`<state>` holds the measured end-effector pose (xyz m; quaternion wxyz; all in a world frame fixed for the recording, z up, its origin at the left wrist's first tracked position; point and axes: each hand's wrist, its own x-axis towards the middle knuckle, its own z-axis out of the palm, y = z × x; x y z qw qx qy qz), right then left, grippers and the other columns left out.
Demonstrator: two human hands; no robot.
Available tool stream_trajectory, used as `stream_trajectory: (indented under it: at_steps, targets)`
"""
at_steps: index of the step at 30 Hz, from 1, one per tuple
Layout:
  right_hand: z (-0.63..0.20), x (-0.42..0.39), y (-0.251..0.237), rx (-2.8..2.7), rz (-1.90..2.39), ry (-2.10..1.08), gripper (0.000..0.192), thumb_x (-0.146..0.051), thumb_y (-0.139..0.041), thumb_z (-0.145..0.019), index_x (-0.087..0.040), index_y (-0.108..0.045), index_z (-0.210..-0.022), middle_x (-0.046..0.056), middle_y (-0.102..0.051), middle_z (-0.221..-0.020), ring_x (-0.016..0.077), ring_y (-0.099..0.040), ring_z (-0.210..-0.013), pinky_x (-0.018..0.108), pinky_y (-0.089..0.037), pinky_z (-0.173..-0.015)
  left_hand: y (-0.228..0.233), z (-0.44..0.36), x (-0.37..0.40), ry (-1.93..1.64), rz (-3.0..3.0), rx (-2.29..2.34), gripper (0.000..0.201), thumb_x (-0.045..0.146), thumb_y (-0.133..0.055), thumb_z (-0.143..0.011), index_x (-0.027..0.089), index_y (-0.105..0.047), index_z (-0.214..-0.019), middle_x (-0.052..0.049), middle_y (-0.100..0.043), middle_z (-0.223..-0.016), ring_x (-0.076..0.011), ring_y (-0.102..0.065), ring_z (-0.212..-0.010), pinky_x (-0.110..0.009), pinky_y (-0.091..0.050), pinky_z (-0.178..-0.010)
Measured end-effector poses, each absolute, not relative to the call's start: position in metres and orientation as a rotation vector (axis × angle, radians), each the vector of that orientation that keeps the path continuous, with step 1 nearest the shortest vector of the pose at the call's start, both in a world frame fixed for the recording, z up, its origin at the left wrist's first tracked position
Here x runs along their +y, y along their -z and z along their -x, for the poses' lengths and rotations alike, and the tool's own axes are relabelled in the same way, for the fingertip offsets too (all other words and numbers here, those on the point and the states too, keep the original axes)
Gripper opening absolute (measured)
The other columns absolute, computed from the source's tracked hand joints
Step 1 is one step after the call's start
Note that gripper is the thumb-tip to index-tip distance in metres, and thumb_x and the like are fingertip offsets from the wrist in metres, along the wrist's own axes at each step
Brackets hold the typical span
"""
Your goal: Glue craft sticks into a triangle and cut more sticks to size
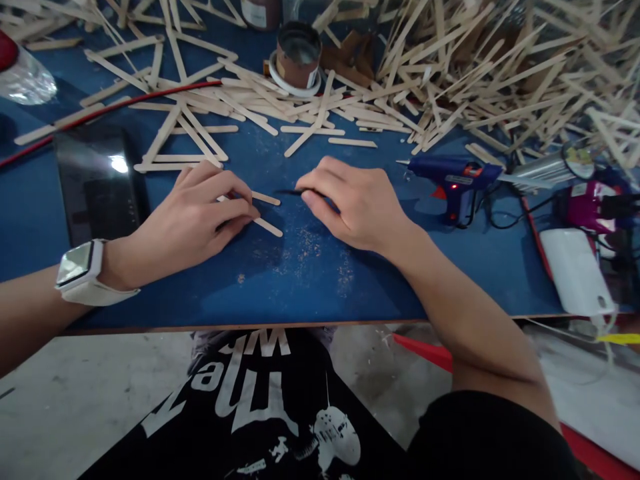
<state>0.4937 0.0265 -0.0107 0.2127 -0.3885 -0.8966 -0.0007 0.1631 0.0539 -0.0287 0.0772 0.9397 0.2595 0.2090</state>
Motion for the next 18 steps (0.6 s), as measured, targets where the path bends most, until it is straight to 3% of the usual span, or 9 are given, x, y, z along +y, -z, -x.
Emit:
stream_trajectory:
  at_steps: [7, 12, 18]
  targets:
    - [-0.500, 0.013, 0.007, -2.812, 0.712, -0.044, 0.033, -0.021, -0.057, -0.129, -0.021, -0.077, -0.155, 0.007, -0.089, -0.131, 0.0231, -0.079, -0.110, 0.037, -0.062, -0.083, 0.024, -0.156, 0.054, -0.543, -2.628, 0.580, 0.023, 0.023, -0.062, -0.121, 0.028, -0.083, -0.115, -0.008, -0.084, -0.120, -0.0328, -0.074, -0.120, -0.051, -0.056, -0.096]
    - [-0.495, 0.007, 0.010, -2.835, 0.704, -0.034, 0.036, -0.015, -0.057, -0.127, -0.021, -0.079, -0.155, 0.007, -0.090, -0.131, 0.0244, -0.079, -0.116, 0.041, -0.065, -0.090, 0.022, -0.157, 0.051, -0.538, -2.589, 0.569, 0.023, 0.029, -0.064, -0.123, 0.029, -0.084, -0.111, -0.006, -0.085, -0.119, -0.0338, -0.079, -0.130, -0.053, -0.057, -0.108]
    - [-0.482, -0.004, 0.013, -2.764, 0.751, -0.097, 0.027, -0.015, -0.066, -0.123, -0.017, -0.084, -0.144, 0.009, -0.090, -0.132, 0.0259, -0.080, -0.114, 0.041, -0.064, -0.089, 0.020, -0.159, 0.050, -0.509, -2.571, 0.519, 0.022, 0.023, -0.065, -0.120, 0.025, -0.084, -0.109, -0.005, -0.084, -0.112, -0.0281, -0.078, -0.108, -0.047, -0.061, -0.101]
